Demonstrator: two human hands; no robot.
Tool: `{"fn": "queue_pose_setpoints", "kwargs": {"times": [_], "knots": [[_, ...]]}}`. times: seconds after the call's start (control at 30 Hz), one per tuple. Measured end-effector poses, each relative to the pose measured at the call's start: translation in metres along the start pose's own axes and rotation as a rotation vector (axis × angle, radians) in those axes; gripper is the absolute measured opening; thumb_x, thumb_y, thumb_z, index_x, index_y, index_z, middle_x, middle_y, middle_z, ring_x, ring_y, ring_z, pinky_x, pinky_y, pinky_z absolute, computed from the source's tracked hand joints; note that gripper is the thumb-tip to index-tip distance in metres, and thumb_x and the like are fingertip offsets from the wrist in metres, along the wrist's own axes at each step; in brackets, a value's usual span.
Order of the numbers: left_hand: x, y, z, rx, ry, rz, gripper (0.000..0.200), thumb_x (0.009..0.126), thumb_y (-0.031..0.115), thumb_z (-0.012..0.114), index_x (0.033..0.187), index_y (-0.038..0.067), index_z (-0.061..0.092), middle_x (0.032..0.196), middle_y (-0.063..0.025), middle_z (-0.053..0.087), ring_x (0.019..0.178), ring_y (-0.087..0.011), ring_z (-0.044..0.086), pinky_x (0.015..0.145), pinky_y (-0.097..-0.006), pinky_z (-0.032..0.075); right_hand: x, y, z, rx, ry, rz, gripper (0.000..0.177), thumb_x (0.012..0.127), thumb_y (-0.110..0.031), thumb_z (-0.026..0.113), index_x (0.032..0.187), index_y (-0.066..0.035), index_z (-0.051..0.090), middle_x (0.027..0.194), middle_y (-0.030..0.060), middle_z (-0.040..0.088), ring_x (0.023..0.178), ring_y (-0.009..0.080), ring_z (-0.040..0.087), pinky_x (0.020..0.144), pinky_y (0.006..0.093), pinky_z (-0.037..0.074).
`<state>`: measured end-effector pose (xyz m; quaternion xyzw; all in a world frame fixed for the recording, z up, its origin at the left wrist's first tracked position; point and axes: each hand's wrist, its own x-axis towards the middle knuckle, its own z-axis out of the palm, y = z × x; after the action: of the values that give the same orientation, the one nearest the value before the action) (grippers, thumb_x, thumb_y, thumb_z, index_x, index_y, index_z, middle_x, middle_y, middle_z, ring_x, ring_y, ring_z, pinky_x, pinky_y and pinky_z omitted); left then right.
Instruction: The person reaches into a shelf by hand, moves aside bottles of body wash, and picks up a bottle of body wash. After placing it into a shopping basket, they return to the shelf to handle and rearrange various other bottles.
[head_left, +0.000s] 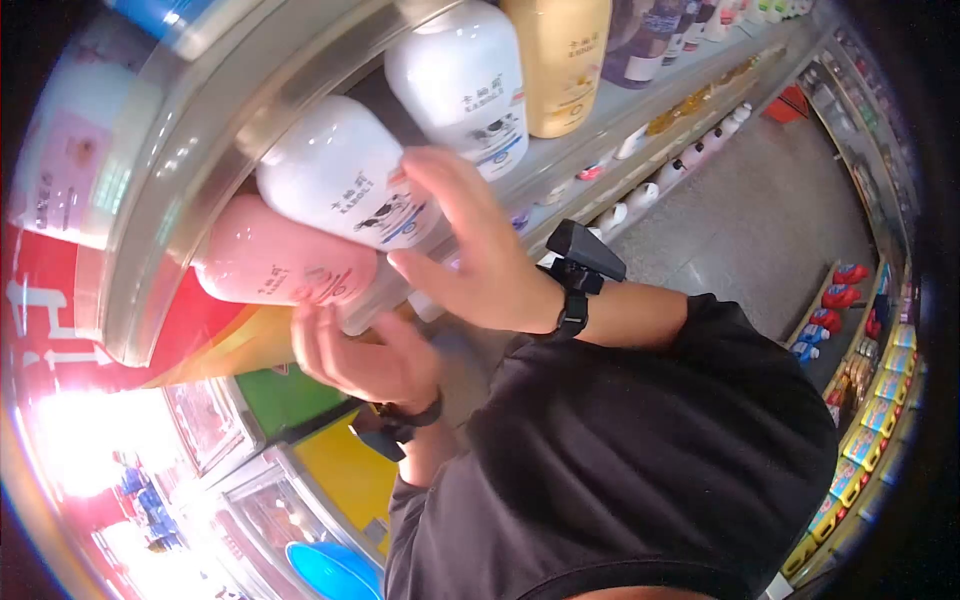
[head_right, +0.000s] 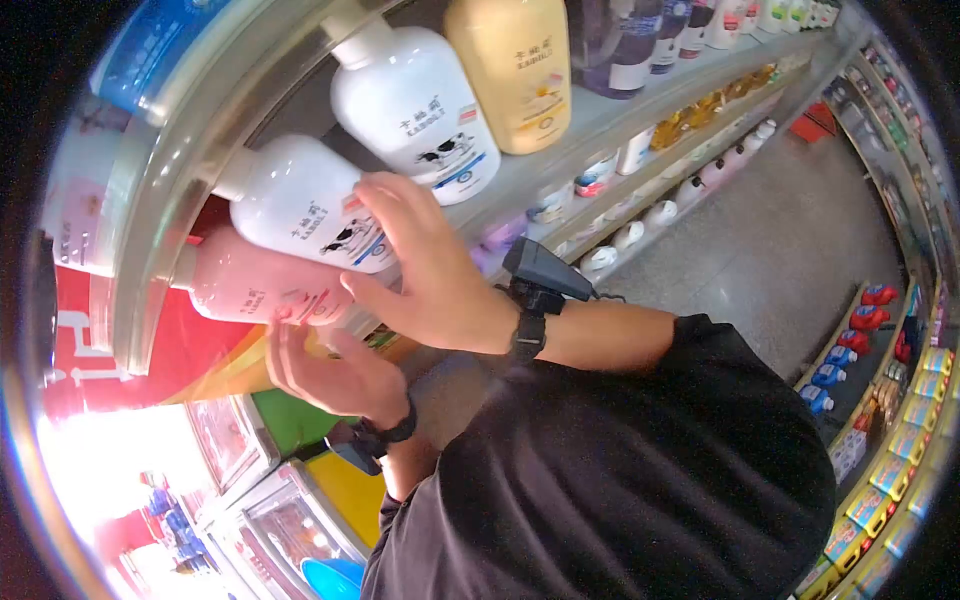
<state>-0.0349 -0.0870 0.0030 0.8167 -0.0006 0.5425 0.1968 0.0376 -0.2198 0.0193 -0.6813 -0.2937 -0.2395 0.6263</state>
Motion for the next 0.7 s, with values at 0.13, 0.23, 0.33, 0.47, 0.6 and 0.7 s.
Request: {"fn": "queue_pose_setpoints", "kwargs": {"times": [0.13, 0.23, 0.33, 0.47, 0.6, 0.7], "knots": [[0.003, 0.046, 0.025, -0.227, -0.241, 0.133, 0.057, 0.083, 0.010, 0.069, 0.134, -0.007, 0.048, 0.136, -0.0297, 0.051, 0.121, -0.0468, 0.054, 0.106, -0.0529, 0.042, -0.006, 0.010, -0.039, -0.175, 0.094, -0.072, 0.061, 0.083, -0.008, 0.071, 0.138, 0.002, 0.046, 0.136, 0.0182, 0.051, 0.132, 0.0341, 0.045, 0.111, 0.0428, 0.035], [0.001, 0.056, 0.053, -0.424, -0.372, 0.008, 0.083, 0.080, 0.009, 0.072, 0.149, -0.008, 0.029, 0.150, -0.0326, 0.035, 0.137, -0.0497, 0.038, 0.113, -0.0537, 0.034, -0.004, 0.034, -0.060, -0.170, 0.236, 0.045, 0.059, 0.083, -0.011, 0.072, 0.135, 0.001, 0.048, 0.135, 0.0205, 0.052, 0.127, 0.0356, 0.049, 0.108, 0.0418, 0.038], [0.002, 0.062, 0.069, -0.417, -0.455, -0.082, 0.085, 0.083, 0.011, 0.071, 0.152, -0.008, 0.023, 0.153, -0.0331, 0.031, 0.140, -0.0498, 0.034, 0.115, -0.0526, 0.030, -0.003, 0.031, -0.067, -0.147, 0.250, 0.154, 0.061, 0.085, -0.017, 0.071, 0.137, 0.002, 0.046, 0.133, 0.0239, 0.053, 0.125, 0.0376, 0.052, 0.106, 0.0415, 0.040], [-0.002, 0.066, 0.077, -0.489, -0.489, -0.163, 0.084, 0.086, 0.013, 0.068, 0.152, -0.009, 0.021, 0.153, -0.0333, 0.031, 0.140, -0.0490, 0.033, 0.116, -0.0520, 0.027, 0.001, 0.037, -0.064, -0.096, 0.274, 0.184, 0.061, 0.085, -0.021, 0.071, 0.136, 0.004, 0.047, 0.127, 0.0235, 0.056, 0.119, 0.0365, 0.055, 0.102, 0.0412, 0.042], [-0.003, 0.074, 0.081, -0.514, -0.401, -0.187, 0.082, 0.088, 0.016, 0.067, 0.152, -0.009, 0.023, 0.151, -0.0339, 0.033, 0.139, -0.0490, 0.037, 0.115, -0.0508, 0.032, 0.005, 0.044, -0.064, -0.019, 0.287, 0.197, 0.059, 0.085, -0.021, 0.072, 0.132, 0.006, 0.050, 0.120, 0.0221, 0.058, 0.110, 0.0352, 0.057, 0.097, 0.0413, 0.044], [-0.001, 0.079, 0.074, -0.373, -0.404, -0.119, 0.066, 0.093, 0.003, 0.055, 0.150, -0.012, 0.025, 0.152, -0.0316, 0.035, 0.142, -0.0415, 0.037, 0.116, -0.0454, 0.032, 0.000, 0.038, -0.063, -0.015, 0.184, 0.233, 0.058, 0.092, -0.009, 0.068, 0.143, 0.003, 0.043, 0.139, 0.0173, 0.051, 0.128, 0.0253, 0.053, 0.109, 0.0393, 0.043]]}}
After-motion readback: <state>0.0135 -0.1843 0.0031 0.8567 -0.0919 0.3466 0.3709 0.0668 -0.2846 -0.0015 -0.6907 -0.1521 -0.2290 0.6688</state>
